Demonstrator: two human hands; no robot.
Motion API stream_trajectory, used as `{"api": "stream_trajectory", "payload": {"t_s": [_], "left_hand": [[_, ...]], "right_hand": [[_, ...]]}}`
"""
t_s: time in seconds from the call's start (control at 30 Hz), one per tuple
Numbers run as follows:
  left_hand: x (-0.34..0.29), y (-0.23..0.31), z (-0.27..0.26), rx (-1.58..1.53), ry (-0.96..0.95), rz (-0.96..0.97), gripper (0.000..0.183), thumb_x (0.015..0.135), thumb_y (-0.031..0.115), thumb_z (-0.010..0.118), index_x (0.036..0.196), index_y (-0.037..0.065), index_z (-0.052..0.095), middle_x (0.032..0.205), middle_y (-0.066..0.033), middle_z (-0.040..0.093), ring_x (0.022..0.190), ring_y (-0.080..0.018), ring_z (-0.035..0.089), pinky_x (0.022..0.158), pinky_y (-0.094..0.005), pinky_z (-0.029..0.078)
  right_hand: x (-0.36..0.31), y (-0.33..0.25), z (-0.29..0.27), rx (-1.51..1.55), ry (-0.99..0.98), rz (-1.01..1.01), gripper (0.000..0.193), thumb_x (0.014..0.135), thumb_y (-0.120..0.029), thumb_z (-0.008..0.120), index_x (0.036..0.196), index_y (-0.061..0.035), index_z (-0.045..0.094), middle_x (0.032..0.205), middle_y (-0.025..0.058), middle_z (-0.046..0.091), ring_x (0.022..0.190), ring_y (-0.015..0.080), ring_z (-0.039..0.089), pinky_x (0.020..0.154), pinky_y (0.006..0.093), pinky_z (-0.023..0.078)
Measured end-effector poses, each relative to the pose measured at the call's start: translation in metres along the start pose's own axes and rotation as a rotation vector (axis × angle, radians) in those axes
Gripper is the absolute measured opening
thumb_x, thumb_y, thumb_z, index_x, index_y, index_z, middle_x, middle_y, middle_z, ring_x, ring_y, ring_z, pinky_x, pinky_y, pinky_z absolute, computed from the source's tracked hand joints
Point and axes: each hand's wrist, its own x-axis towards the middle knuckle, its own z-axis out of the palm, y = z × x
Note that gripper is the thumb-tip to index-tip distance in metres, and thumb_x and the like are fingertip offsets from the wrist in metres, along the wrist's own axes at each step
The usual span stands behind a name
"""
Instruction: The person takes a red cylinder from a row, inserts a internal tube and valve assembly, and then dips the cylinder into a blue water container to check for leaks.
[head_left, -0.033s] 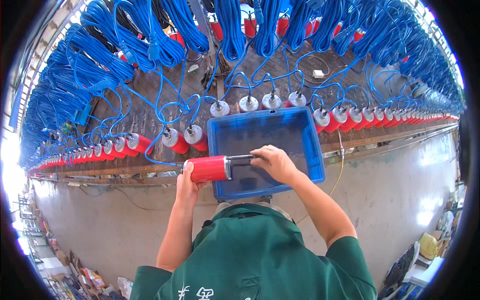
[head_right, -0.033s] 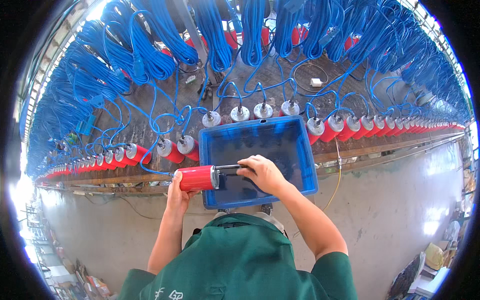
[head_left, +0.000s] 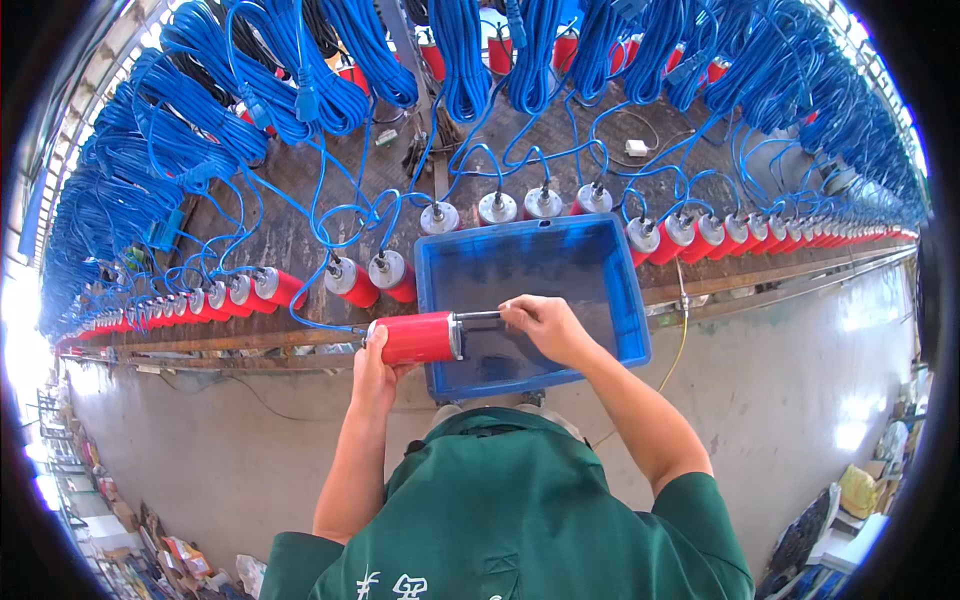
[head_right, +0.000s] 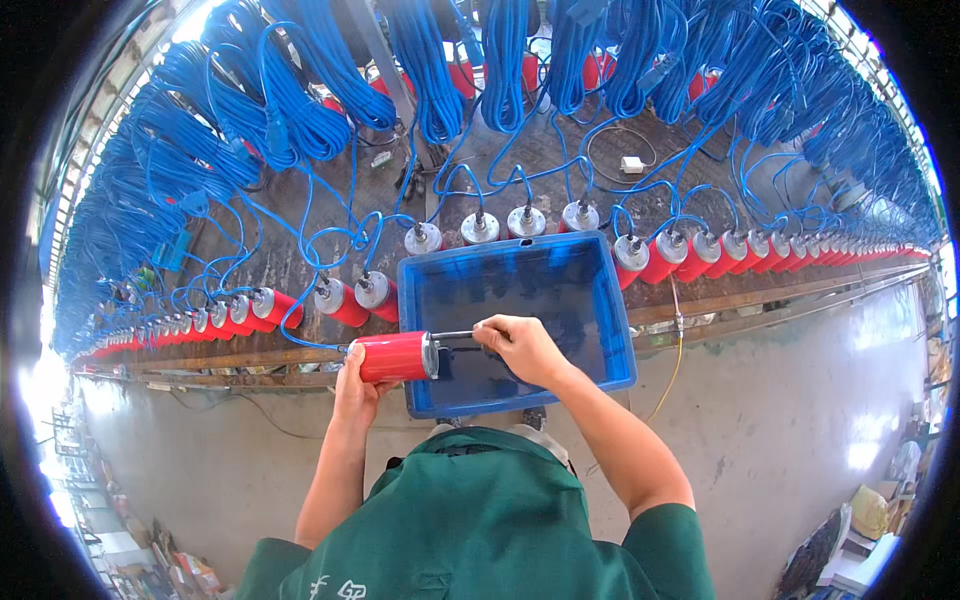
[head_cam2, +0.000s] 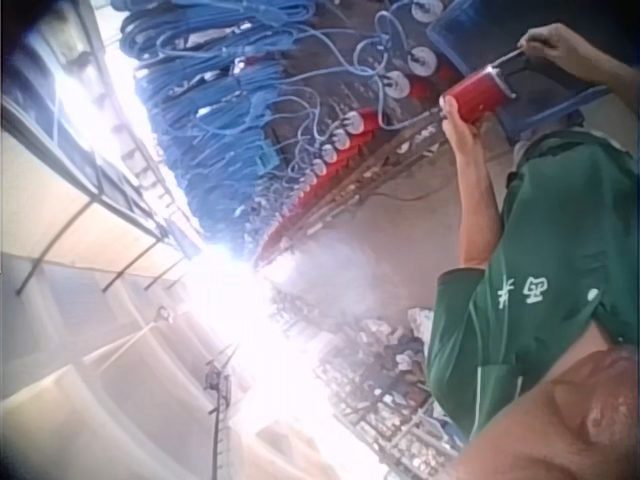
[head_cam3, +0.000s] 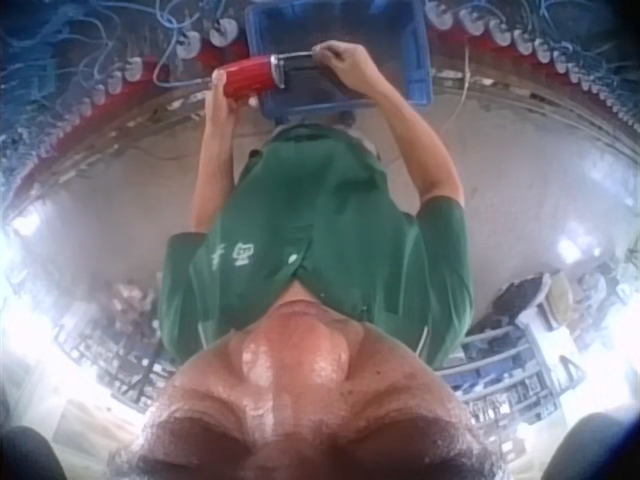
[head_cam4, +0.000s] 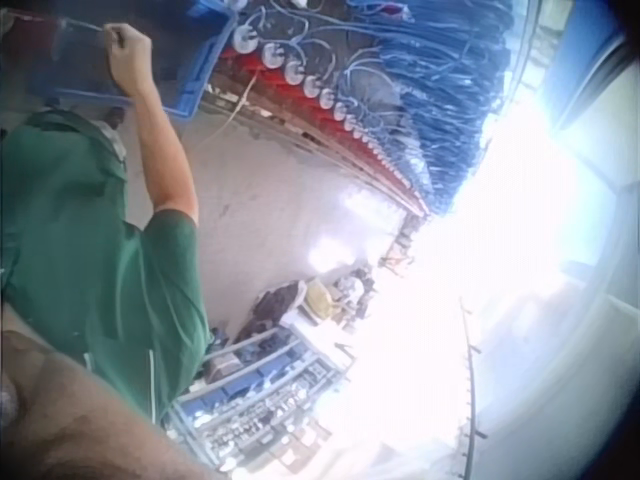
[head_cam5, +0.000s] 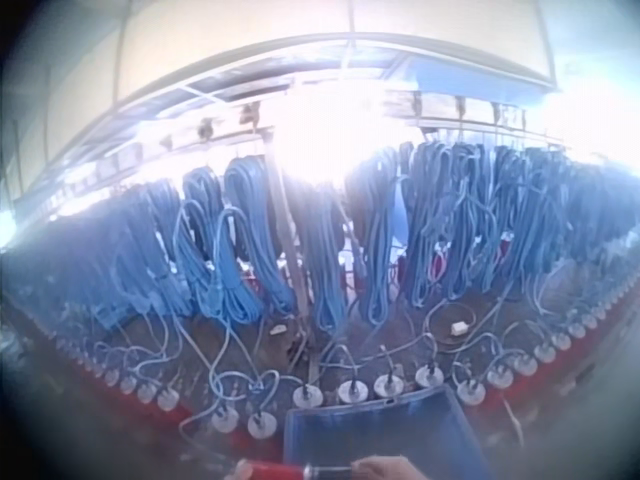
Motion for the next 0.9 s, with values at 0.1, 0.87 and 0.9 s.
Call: {"api": "stream_trajectory", "payload": {"t_s": [0.1, 0.87, 0.9], "left_hand": [[0.0, -0.001, -0.002, 0.011, -0.001, 0.0, 0.059, 0.104, 0.051, 0.065, 0.131, -0.001, 0.065, 0.117, -0.0157, 0.077, 0.098, -0.0262, 0.078, 0.082, -0.0395, 0.066], [0.003, 0.0, -0.002, 0.022, 0.024, -0.033, 0.061, 0.105, 0.057, 0.058, 0.136, 0.004, 0.06, 0.124, -0.0157, 0.075, 0.105, -0.0292, 0.077, 0.084, -0.0436, 0.067], [0.003, 0.001, 0.0, 0.023, 0.031, -0.044, 0.062, 0.105, 0.058, 0.059, 0.136, 0.004, 0.06, 0.124, -0.0154, 0.075, 0.105, -0.0289, 0.077, 0.083, -0.0431, 0.067]], "right_hand": [[0.007, -0.012, 0.008, 0.425, -0.05, 0.357, 0.041, 0.11, -0.036, 0.068, 0.133, -0.0024, 0.065, 0.078, 0.0029, 0.067, 0.067, 0.0099, 0.062, 0.06, 0.0275, 0.05], [0.0, -0.011, -0.003, -0.784, 0.149, -0.558, 0.042, 0.091, -0.024, 0.081, 0.128, -0.0101, 0.067, 0.139, 0.0087, 0.064, 0.12, 0.0289, 0.065, 0.102, 0.0416, 0.059], [0.003, -0.002, -0.002, -0.776, 0.155, -0.61, 0.039, 0.093, -0.023, 0.08, 0.128, -0.0103, 0.068, 0.136, 0.0086, 0.065, 0.118, 0.0283, 0.065, 0.1, 0.0403, 0.059]]}}
